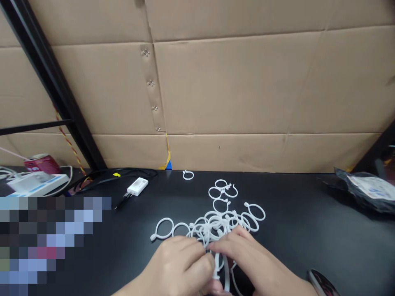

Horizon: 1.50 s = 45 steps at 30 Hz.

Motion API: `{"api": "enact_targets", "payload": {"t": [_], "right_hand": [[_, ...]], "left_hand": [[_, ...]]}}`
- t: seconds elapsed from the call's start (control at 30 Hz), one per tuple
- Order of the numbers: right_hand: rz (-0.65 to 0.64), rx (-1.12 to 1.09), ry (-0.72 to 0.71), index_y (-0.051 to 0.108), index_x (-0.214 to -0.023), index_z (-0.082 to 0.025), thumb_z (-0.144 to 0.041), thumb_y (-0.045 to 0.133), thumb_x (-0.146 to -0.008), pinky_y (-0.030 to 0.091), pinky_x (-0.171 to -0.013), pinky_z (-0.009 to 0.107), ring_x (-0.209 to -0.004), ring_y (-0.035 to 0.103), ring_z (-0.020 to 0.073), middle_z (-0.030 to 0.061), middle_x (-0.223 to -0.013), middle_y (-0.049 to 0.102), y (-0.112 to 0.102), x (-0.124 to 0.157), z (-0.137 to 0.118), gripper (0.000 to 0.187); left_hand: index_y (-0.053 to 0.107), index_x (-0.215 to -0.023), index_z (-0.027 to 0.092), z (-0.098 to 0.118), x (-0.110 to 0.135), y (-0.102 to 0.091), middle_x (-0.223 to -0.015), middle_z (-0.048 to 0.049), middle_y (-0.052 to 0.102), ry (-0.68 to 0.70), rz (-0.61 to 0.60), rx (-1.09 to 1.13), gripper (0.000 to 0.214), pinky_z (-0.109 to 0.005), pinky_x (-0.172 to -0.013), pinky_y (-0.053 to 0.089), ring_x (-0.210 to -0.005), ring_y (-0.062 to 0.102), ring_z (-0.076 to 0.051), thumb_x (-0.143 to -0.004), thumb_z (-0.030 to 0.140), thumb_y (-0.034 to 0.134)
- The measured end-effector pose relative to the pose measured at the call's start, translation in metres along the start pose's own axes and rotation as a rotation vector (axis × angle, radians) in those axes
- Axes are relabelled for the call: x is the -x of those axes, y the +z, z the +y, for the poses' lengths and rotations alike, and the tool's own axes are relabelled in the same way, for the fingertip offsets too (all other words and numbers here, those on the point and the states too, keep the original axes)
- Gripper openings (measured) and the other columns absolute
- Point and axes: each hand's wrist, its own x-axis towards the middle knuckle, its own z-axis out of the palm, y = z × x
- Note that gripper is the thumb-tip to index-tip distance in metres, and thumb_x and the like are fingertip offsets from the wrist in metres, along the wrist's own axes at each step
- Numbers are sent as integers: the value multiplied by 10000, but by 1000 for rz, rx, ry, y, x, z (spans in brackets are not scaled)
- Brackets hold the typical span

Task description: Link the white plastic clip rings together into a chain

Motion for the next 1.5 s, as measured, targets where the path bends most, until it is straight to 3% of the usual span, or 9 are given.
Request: {"api": "enact_targets", "payload": {"t": [0.2, 0.33, 0.47, 0.7, 0.8, 1.03, 1.27, 1.5], "right_hand": [[-60, 202, -124, 586, -1028, -168, -308, 476, -925, 433, -724, 343, -700, 545, 189, 54, -810, 630, 8, 3, 7, 206], [5, 230, -117, 574, -1057, -157, -300, 408, -950, 417, -769, 342, -729, 540, 196, 64, -824, 640, 8, 4, 4, 244], [32, 202, -100, 592, -935, -170, -303, 412, -943, 406, -718, 315, -660, 515, 176, 36, -752, 628, 6, 3, 2, 223], [161, 368, -268, 553, -741, -177, -294, 258, -986, 346, -608, 297, -561, 444, 151, 13, -619, 554, 15, 0, 10, 401], [202, 400, -255, 555, -742, -175, -266, 210, -998, 347, -636, 295, -572, 450, 148, 10, -606, 552, 16, 1, 6, 439], [170, 473, -263, 525, -708, -186, -285, 358, -971, 324, -630, 294, -565, 435, 143, -2, -604, 547, 16, 2, 7, 327], [148, 475, -324, 488, -678, -198, -211, 265, -974, 331, -617, 296, -544, 407, 151, -3, -582, 508, 15, 3, 9, 371], [43, 571, -310, 520, -763, -194, -139, 468, -872, 365, -654, 316, -596, 486, 164, 9, -646, 581, 10, 6, 2, 132]], "left_hand": [[524, -602, 153, 2, 0, -3, -484, -1, 510, -105, -58, 34, 457, -227, -436, 348, -418, 452, -118, -986, 327, 347], [509, -555, 160, 1, 0, -1, -447, -2, 486, -61, -32, 1, 510, -233, -416, 325, -394, 422, -118, -998, 302, 299], [510, -568, 159, 2, -1, -1, -442, 8, 476, -61, 5, 29, 487, -223, -402, 328, -377, 417, -109, -995, 267, 304], [571, -624, 137, 1, -2, -2, -439, -6, 508, 12, 3, 1, 476, -231, -404, 327, -379, 436, -120, -993, 217, 282], [559, -587, 147, 2, -3, -1, -420, -3, 492, 27, 22, -35, 501, -232, -406, 316, -371, 426, -119, -991, 206, 270], [550, -594, 153, 2, -5, -2, -421, 7, 487, 30, 17, -52, 487, -232, -391, 307, -362, 430, -116, -995, 225, 283], [547, -583, 160, 3, -6, -2, -417, 3, 485, 47, -23, -56, 535, -243, -363, 314, -359, 420, -124, -1005, 228, 225], [520, -541, 170, 1, -4, 1, -413, 16, 449, 66, 3, -77, 531, -244, -375, 279, -357, 376, -117, -995, 198, 247]]}}
